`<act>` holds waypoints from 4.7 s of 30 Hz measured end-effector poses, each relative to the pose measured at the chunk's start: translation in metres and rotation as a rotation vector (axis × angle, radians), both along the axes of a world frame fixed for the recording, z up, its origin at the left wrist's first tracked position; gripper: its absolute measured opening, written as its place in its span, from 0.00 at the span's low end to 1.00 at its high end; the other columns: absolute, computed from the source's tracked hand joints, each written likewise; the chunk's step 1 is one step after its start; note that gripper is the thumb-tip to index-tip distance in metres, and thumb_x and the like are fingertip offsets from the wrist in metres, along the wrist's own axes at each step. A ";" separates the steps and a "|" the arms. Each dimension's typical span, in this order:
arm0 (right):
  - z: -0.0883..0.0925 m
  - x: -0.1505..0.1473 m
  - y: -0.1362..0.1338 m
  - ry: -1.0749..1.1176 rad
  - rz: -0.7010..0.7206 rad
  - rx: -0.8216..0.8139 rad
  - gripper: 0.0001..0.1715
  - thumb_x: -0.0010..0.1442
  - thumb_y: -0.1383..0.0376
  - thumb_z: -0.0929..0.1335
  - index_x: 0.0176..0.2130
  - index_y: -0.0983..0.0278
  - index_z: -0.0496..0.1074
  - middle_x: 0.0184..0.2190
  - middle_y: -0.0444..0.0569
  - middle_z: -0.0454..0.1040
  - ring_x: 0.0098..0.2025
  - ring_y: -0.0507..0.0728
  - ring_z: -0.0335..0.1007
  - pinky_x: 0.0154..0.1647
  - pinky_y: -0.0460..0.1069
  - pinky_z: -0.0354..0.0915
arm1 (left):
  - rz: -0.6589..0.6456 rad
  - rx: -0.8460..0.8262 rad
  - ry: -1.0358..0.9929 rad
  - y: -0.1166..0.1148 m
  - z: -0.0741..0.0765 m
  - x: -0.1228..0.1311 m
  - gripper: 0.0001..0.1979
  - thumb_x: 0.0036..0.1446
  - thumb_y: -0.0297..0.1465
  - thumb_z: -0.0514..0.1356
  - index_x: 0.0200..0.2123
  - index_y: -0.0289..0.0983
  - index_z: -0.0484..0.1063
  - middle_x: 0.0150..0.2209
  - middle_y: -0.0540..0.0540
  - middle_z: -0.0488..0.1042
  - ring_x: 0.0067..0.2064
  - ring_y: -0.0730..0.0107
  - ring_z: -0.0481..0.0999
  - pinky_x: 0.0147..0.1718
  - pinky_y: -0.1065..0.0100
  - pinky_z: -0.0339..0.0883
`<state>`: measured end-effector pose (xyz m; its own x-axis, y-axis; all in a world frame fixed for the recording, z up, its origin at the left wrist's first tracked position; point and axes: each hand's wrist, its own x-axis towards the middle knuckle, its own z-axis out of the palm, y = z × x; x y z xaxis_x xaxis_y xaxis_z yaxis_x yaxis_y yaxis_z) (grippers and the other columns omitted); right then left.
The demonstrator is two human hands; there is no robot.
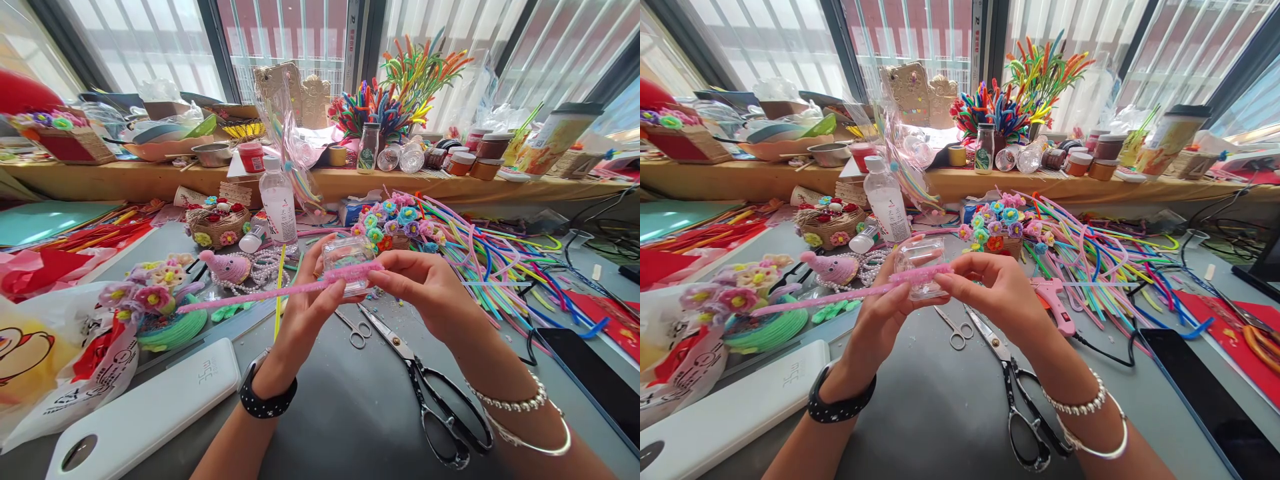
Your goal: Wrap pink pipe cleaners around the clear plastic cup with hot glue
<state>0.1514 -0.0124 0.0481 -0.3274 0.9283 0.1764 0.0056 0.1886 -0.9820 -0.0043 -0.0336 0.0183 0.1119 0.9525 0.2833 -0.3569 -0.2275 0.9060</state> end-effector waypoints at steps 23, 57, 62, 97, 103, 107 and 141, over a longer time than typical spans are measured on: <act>0.000 0.000 0.000 0.026 0.002 -0.015 0.11 0.48 0.58 0.72 0.26 0.63 0.74 0.24 0.43 0.73 0.27 0.49 0.65 0.28 0.44 0.62 | 0.011 0.002 0.020 0.000 0.002 0.001 0.29 0.53 0.37 0.58 0.57 0.41 0.56 0.57 0.40 0.64 0.52 0.49 0.70 0.36 0.59 0.76; -0.003 0.001 0.001 0.012 -0.002 0.006 0.10 0.49 0.59 0.72 0.26 0.63 0.74 0.23 0.42 0.73 0.25 0.48 0.64 0.27 0.44 0.61 | 0.045 -0.032 0.016 0.001 0.001 0.002 0.29 0.51 0.37 0.60 0.55 0.40 0.57 0.53 0.40 0.67 0.48 0.55 0.73 0.35 0.63 0.76; -0.003 -0.001 0.001 0.062 0.044 -0.034 0.07 0.49 0.61 0.72 0.28 0.63 0.75 0.25 0.41 0.73 0.28 0.47 0.66 0.28 0.42 0.63 | 0.070 -0.036 0.002 -0.001 0.003 0.004 0.28 0.51 0.36 0.60 0.55 0.40 0.57 0.53 0.40 0.67 0.49 0.54 0.72 0.36 0.61 0.75; -0.006 -0.003 0.000 -0.004 0.011 -0.019 0.09 0.49 0.59 0.72 0.29 0.62 0.76 0.27 0.43 0.75 0.28 0.49 0.68 0.30 0.44 0.64 | 0.115 -0.005 0.032 -0.002 0.004 0.005 0.25 0.51 0.37 0.60 0.52 0.41 0.61 0.52 0.41 0.66 0.49 0.56 0.71 0.36 0.64 0.75; -0.005 -0.004 -0.001 -0.047 -0.028 0.019 0.09 0.49 0.59 0.72 0.27 0.63 0.74 0.23 0.41 0.72 0.26 0.48 0.65 0.28 0.44 0.61 | 0.119 -0.010 0.024 -0.001 0.002 0.004 0.27 0.50 0.37 0.61 0.53 0.42 0.60 0.51 0.42 0.67 0.51 0.55 0.70 0.37 0.62 0.74; -0.004 -0.004 0.000 0.003 -0.066 0.036 0.09 0.48 0.59 0.73 0.28 0.63 0.74 0.26 0.43 0.74 0.28 0.50 0.68 0.29 0.45 0.63 | 0.127 -0.023 0.001 0.000 0.002 0.003 0.27 0.51 0.37 0.60 0.54 0.42 0.59 0.51 0.43 0.67 0.50 0.56 0.70 0.37 0.63 0.75; -0.001 0.006 0.004 0.104 -0.194 0.132 0.12 0.50 0.54 0.71 0.25 0.60 0.74 0.24 0.43 0.73 0.28 0.51 0.67 0.29 0.47 0.62 | -0.268 -0.224 -0.139 0.009 0.001 -0.006 0.18 0.51 0.42 0.56 0.37 0.34 0.73 0.29 0.41 0.78 0.30 0.60 0.80 0.29 0.65 0.74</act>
<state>0.1574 -0.0087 0.0473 -0.1190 0.9387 0.3235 -0.0460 0.3202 -0.9462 -0.0101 -0.0244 0.0196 0.3407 0.9347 0.1015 -0.4999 0.0886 0.8615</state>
